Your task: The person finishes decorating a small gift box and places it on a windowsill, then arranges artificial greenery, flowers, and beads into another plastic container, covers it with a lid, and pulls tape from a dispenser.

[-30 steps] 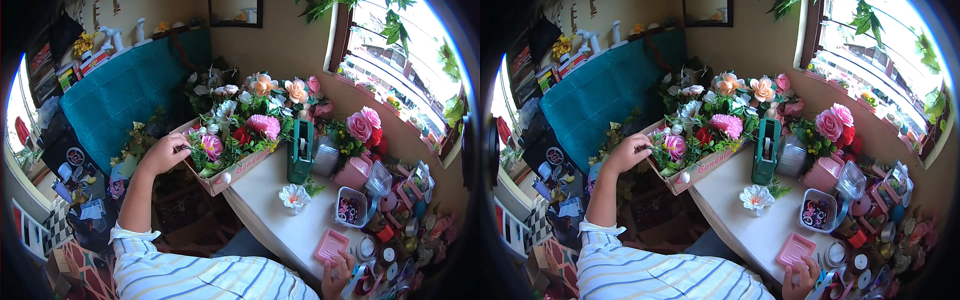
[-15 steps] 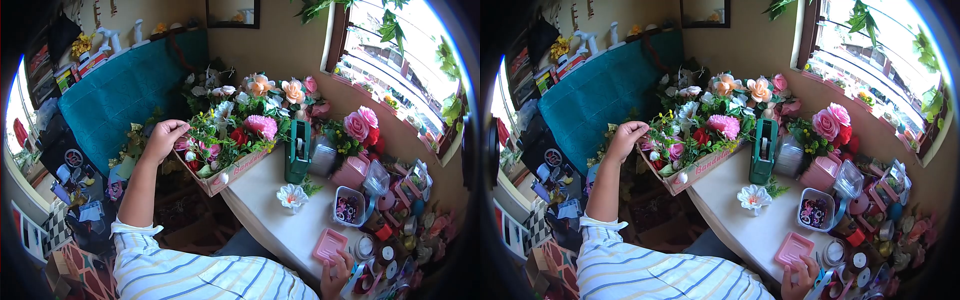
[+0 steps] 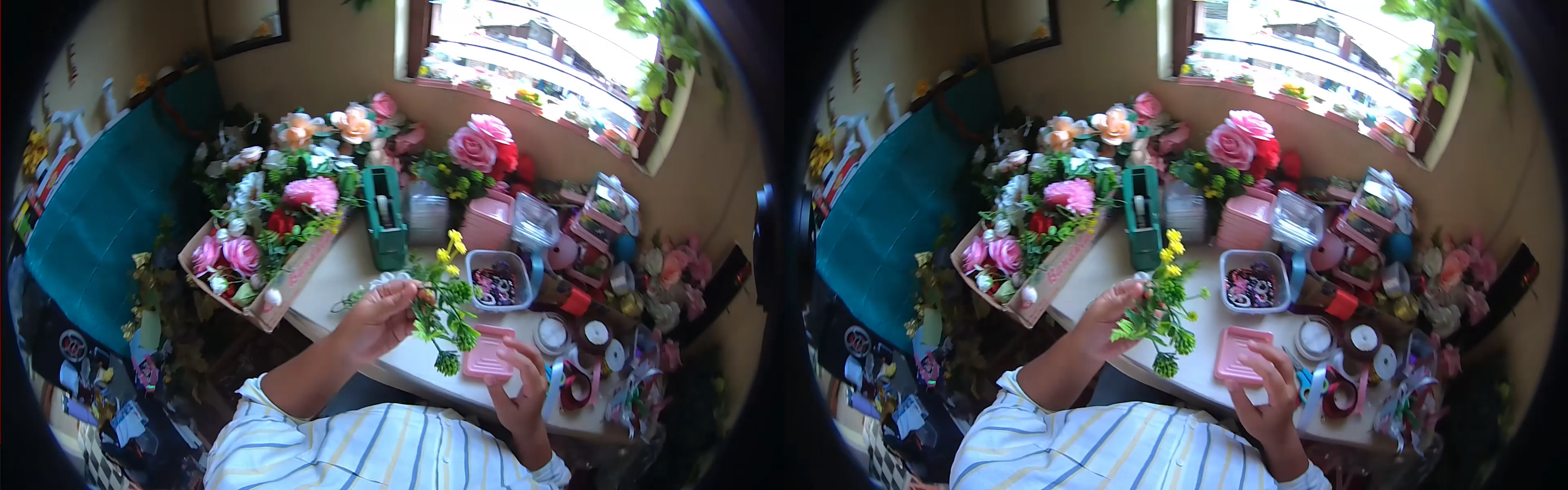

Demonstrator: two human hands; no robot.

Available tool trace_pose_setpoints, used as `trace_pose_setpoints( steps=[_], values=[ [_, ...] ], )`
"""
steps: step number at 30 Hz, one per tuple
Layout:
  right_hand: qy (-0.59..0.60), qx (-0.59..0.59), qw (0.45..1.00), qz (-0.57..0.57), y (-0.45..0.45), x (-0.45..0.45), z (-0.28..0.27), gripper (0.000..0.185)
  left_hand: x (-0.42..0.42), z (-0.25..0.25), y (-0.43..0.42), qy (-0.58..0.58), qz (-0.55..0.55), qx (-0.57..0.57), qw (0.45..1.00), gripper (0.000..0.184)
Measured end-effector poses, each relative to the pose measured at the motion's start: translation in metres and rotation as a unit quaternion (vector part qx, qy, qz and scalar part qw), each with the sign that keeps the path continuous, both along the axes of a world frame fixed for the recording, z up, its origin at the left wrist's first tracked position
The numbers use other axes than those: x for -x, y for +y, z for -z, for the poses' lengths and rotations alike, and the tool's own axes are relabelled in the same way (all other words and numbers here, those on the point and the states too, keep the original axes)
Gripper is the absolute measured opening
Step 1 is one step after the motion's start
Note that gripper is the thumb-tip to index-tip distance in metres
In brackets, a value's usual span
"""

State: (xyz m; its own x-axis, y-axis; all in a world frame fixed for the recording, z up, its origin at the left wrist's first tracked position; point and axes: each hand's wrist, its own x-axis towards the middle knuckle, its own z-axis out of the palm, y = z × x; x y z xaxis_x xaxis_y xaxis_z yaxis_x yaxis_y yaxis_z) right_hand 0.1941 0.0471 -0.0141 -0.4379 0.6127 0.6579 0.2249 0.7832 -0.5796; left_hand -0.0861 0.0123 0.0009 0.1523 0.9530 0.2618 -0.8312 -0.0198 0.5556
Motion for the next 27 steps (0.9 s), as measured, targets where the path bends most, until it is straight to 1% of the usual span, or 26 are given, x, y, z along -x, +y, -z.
trace_pose_setpoints(
  steps=[1, 3, 4, 5, 7, 8, 9, 10, 11, 12, 13, 15, 16, 17, 19, 20, 21, 23, 24, 25, 27],
  values=[
    [0.007, -0.005, 1.0, -0.009, 0.0, 0.003, -0.005, 0.049, -0.019, 0.012, 0.009, -0.011, 0.041, 0.008, 0.999, 0.025],
    [0.133, 0.129, 0.979, -0.09, 0.001, 0.009, -0.002, 0.07, -0.054, 0.026, 0.016, -0.028, 0.051, 0.084, 0.995, 0.025],
    [0.231, 0.215, 0.939, -0.134, -0.004, 0.017, 0.0, 0.076, -0.067, 0.038, 0.02, -0.025, 0.052, 0.089, 0.994, 0.026],
    [0.233, 0.214, 0.941, -0.118, -0.005, 0.014, 0.003, 0.076, -0.074, 0.042, 0.018, -0.026, 0.069, 0.092, 0.993, 0.026],
    [0.153, 0.208, 0.965, -0.055, -0.003, 0.01, 0.012, 0.073, -0.082, 0.046, 0.016, 0.064, 0.024, 0.073, 0.995, 0.029],
    [0.18, 0.156, 0.971, -0.03, 0.003, 0.013, 0.019, 0.058, -0.085, 0.046, 0.013, 0.115, -0.017, 0.076, 0.99, 0.027],
    [0.181, 0.157, 0.971, -0.019, 0.004, 0.011, 0.02, 0.058, -0.082, 0.05, 0.013, 0.115, -0.005, 0.078, 0.99, 0.027],
    [0.241, 0.242, 0.938, -0.063, 0.003, 0.01, 0.017, 0.05, -0.077, 0.055, 0.012, 0.145, -0.011, 0.064, 0.987, 0.024],
    [0.299, 0.323, 0.891, -0.107, 0.003, 0.009, 0.013, 0.042, -0.073, 0.056, 0.012, 0.174, -0.018, 0.05, 0.983, 0.021],
    [0.318, 0.345, 0.878, -0.095, 0.002, 0.011, 0.008, 0.033, -0.072, 0.055, 0.01, 0.177, -0.015, 0.067, 0.982, 0.017],
    [0.321, 0.346, 0.877, -0.088, 0.003, 0.009, 0.012, 0.033, -0.071, 0.053, 0.009, 0.178, -0.008, 0.07, 0.982, 0.017],
    [0.298, 0.336, 0.888, -0.1, 0.007, 0.004, 0.023, 0.033, -0.071, 0.051, 0.009, 0.273, -0.026, -0.003, 0.962, 0.018],
    [0.256, 0.319, 0.906, -0.106, 0.008, 0.001, 0.022, 0.04, -0.071, 0.053, 0.009, 0.265, -0.025, 0.0, 0.964, 0.016],
    [0.257, 0.321, 0.906, -0.102, 0.007, 0.002, 0.02, 0.04, -0.072, 0.053, 0.008, 0.264, -0.021, 0.002, 0.964, 0.016],
    [0.304, 0.31, 0.895, -0.101, 0.005, 0.006, 0.017, 0.051, -0.075, 0.051, 0.006, 0.286, -0.035, 0.021, 0.957, 0.016],
    [0.321, 0.317, 0.885, -0.118, 0.007, 0.006, 0.019, 0.064, -0.077, 0.05, 0.005, 0.284, -0.033, 0.023, 0.958, 0.016],
    [0.321, 0.319, 0.884, -0.116, 0.007, 0.006, 0.018, 0.064, -0.079, 0.049, 0.005, 0.272, -0.041, 0.029, 0.961, 0.016],
    [0.373, 0.347, 0.855, -0.096, 0.005, 0.01, 0.01, 0.076, -0.082, 0.05, 0.004, 0.261, -0.05, 0.036, 0.963, 0.018],
    [0.388, 0.357, 0.844, -0.095, 0.003, 0.012, 0.01, 0.071, -0.084, 0.05, 0.004, 0.241, -0.073, 0.027, 0.967, 0.019],
    [0.388, 0.357, 0.844, -0.096, 0.003, 0.012, 0.015, 0.071, -0.084, 0.051, 0.005, 0.22, -0.097, 0.017, 0.97, 0.021],
    [0.348, 0.459, 0.805, -0.141, 0.003, 0.012, 0.028, 0.069, -0.085, 0.054, 0.004, 0.218, -0.105, 0.013, 0.97, 0.021]
  ],
)
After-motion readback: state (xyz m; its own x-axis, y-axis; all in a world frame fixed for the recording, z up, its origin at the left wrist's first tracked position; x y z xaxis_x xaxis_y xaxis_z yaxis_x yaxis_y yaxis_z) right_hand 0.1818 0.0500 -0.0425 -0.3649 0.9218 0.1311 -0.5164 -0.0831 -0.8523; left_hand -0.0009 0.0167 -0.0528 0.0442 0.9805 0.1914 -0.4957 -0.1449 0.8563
